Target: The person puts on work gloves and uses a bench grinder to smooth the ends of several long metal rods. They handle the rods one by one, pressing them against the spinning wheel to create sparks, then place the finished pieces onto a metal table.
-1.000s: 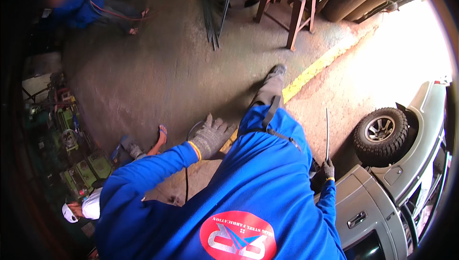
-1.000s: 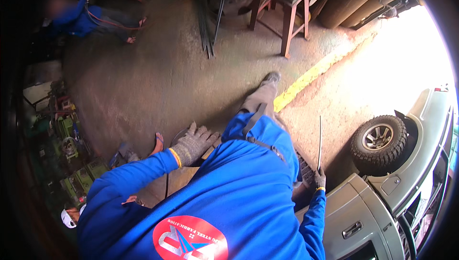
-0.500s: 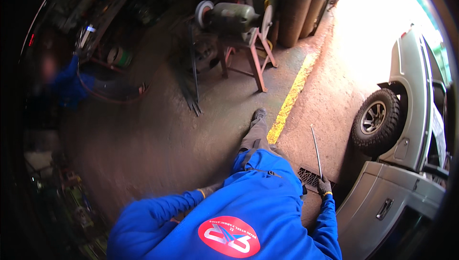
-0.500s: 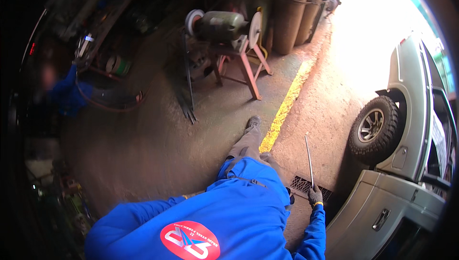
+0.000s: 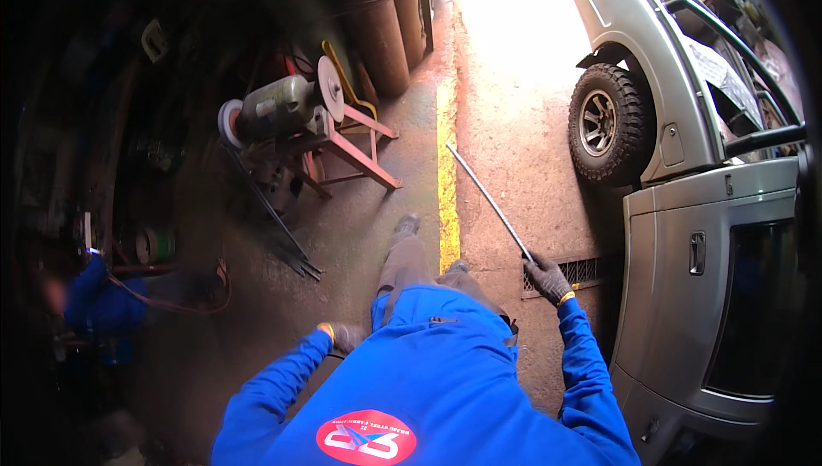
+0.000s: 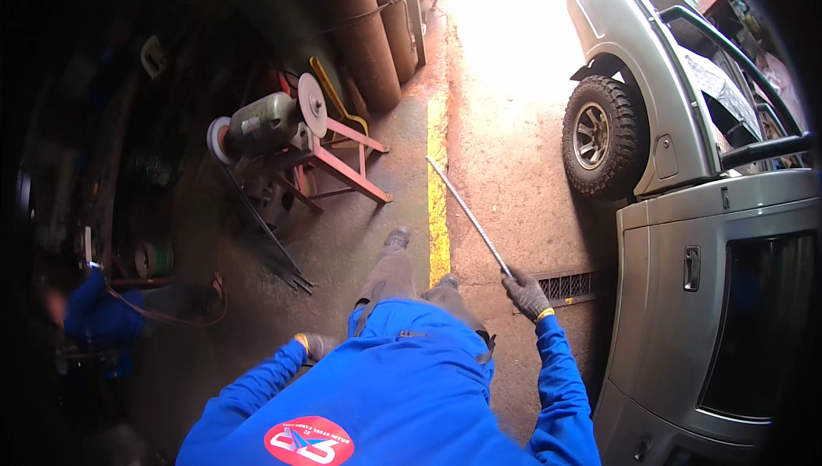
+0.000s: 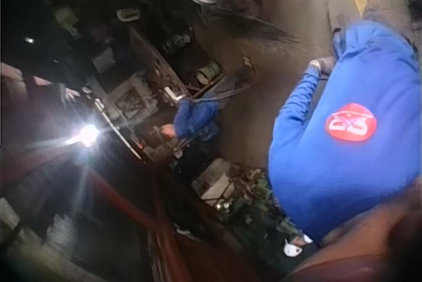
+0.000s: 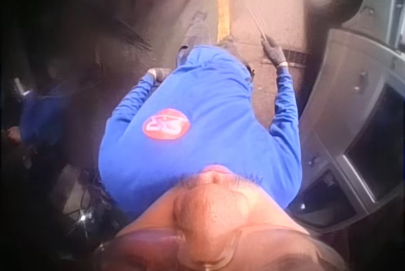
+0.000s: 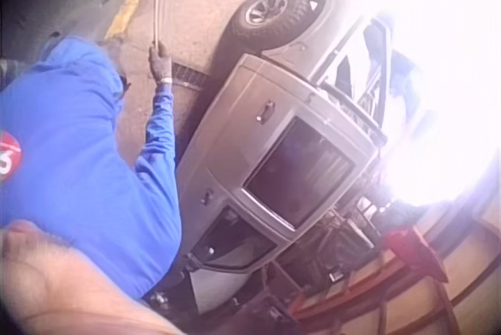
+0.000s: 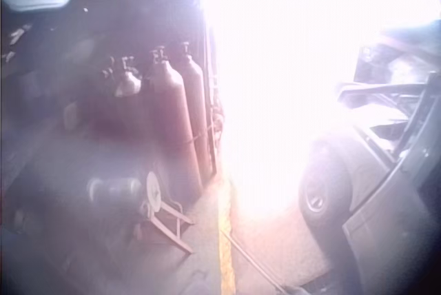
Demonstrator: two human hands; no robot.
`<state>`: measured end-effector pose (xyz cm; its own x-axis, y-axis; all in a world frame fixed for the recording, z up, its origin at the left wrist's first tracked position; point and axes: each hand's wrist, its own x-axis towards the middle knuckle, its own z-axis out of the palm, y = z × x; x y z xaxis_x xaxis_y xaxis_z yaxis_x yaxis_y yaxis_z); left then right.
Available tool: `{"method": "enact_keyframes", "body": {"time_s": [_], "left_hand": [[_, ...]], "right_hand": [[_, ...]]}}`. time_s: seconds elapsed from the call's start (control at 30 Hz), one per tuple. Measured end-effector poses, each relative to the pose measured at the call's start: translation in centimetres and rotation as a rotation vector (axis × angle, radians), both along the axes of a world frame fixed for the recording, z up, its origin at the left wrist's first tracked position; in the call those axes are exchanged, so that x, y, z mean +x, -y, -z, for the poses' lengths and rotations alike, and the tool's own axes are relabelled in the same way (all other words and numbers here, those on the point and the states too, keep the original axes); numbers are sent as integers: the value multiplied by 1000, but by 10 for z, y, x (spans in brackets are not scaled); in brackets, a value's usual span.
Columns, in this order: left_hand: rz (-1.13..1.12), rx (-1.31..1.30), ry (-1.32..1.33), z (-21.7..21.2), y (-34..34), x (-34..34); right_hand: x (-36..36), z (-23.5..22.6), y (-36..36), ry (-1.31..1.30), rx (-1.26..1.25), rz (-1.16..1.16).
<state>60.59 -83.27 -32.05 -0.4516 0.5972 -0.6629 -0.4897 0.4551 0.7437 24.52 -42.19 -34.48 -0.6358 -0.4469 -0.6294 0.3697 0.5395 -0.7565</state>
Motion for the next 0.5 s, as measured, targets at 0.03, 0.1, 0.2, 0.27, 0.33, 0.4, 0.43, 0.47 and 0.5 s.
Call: {"method": "enact_keyframes", "body": {"time_s": [0.03, 0.1, 0.2, 0.27, 0.33, 0.4, 0.43, 0.47, 0.5], "left_hand": [[25, -32, -13, -4, 24, -33], [269, -511, -40, -31, 63, -123], [-228, -774, -446, 51, 105, -199], [-831, 52, -132, 41, 108, -266], [-1143, 547, -8, 3, 86, -320], [-1323, 902, 69, -6, 77, -344], [-1436, 869, 66, -7, 75, -352], [-1511, 764, 97, -2, 78, -355], [-1582, 655, 126, 4, 82, -359]], "right_hand": [[7, -21, 17, 0, 11, -19], [17, -44, 39, 36, -24, -7], [32, -69, 84, 183, -120, -11], [37, -82, 110, 233, -127, -49], [38, -109, 135, 332, -97, -57], [46, -104, 149, 527, -192, -9], [49, -106, 158, 563, -217, 19], [51, -111, 167, 601, -242, 40], [54, -116, 175, 639, -268, 63]]}}
